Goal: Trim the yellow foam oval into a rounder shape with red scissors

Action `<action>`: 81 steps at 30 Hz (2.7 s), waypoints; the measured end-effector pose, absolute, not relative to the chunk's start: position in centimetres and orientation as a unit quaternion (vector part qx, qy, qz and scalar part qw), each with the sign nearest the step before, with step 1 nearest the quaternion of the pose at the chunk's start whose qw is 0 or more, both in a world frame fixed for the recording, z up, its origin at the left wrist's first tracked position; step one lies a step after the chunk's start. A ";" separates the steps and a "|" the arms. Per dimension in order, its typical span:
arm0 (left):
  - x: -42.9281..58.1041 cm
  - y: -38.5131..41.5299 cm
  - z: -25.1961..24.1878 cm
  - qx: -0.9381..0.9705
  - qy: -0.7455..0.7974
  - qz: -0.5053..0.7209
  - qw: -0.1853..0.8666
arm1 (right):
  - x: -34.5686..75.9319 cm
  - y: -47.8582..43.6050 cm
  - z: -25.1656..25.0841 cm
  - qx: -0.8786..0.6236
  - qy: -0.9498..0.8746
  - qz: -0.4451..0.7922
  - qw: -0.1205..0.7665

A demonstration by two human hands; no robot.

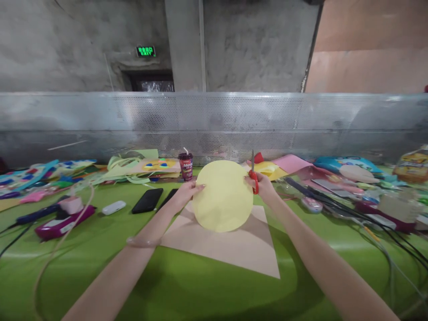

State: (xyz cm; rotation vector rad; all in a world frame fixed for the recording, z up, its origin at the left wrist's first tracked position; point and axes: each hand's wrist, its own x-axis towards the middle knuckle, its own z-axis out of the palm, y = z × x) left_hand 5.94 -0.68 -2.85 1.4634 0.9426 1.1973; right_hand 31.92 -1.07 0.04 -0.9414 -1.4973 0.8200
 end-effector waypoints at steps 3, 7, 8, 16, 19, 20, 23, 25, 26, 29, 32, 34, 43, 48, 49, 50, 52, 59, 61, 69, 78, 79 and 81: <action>5.8 -0.4 -2.9 0.586 0.424 0.526 0.447 | 32.0 -1.0 0.1 -0.426 -0.629 0.329 0.561; 5.5 -0.1 -2.7 0.528 0.432 0.607 0.408 | 32.5 -0.7 -0.5 -0.446 -0.633 0.331 0.539; 5.5 0.0 -2.7 0.518 0.432 0.621 0.399 | 32.6 -0.6 -0.7 -0.451 -0.636 0.329 0.532; 4.9 0.5 -2.9 0.505 0.421 0.649 0.384 | 32.3 -0.7 -2.1 -0.448 -0.726 0.276 0.443; 4.8 0.7 -3.0 0.510 0.422 0.649 0.375 | 32.1 -0.9 -1.9 -0.455 -0.739 0.254 0.426; 4.8 0.7 -3.0 0.512 0.424 0.648 0.371 | 32.1 -1.0 -1.8 -0.459 -0.741 0.250 0.421; 4.9 0.7 -3.0 0.513 0.428 0.647 0.369 | 32.1 -1.0 -1.8 -0.465 -0.745 0.240 0.414; 4.9 0.6 -2.9 0.514 0.430 0.644 0.369 | 32.1 -0.9 -1.9 -0.468 -0.746 0.229 0.414; 5.0 0.5 -2.9 0.515 0.431 0.644 0.368 | 32.1 -0.8 -1.9 -0.471 -0.746 0.223 0.415; 5.0 0.5 -2.9 0.522 0.434 0.641 0.358 | 32.1 -0.7 -2.1 -0.473 -0.748 0.214 0.414; 4.9 0.6 -3.0 0.523 0.433 0.641 0.358 | 32.1 -0.8 -2.0 -0.473 -0.749 0.222 0.408; 4.9 0.7 -3.1 0.520 0.430 0.643 0.362 | 32.1 -0.8 -1.9 -0.477 -0.748 0.226 0.402; 4.8 0.8 -3.0 0.517 0.417 0.647 0.375 | 32.0 -0.7 -2.1 -0.500 -0.739 0.218 0.396; 4.8 0.9 -3.1 0.520 0.408 0.644 0.385 | 31.9 -0.6 -2.3 -0.490 -0.729 0.243 0.411; 4.8 0.9 -3.1 0.519 0.408 0.645 0.386 | 31.8 -0.7 -2.3 -0.487 -0.727 0.251 0.414; 4.8 0.9 -3.1 0.517 0.410 0.645 0.386 | 31.8 -0.7 -2.3 -0.483 -0.726 0.258 0.416; 4.8 0.9 -3.1 0.512 0.415 0.648 0.381 | 31.8 -0.6 -2.3 -0.476 -0.727 0.265 0.418; 4.7 0.8 -2.9 0.504 0.407 0.658 0.385 | 32.1 -0.5 -2.3 -0.467 -0.736 0.254 0.418; 4.7 0.8 -3.0 0.504 0.405 0.658 0.387 | 32.2 -0.4 -2.4 -0.468 -0.741 0.246 0.414; 4.7 0.7 -2.9 0.507 0.414 0.649 0.388 | 32.1 -0.5 -2.4 -0.467 -0.749 0.232 0.408; 4.9 0.4 -2.7 0.501 0.411 0.651 0.395 | 32.1 -0.3 -2.4 -0.487 -0.747 0.215 0.399; 4.9 0.5 -2.7 0.503 0.409 0.651 0.395 | 32.1 -0.3 -2.4 -0.488 -0.747 0.215 0.397; 4.8 0.5 -2.8 0.507 0.406 0.651 0.393 | 32.1 -0.3 -2.4 -0.486 -0.751 0.214 0.393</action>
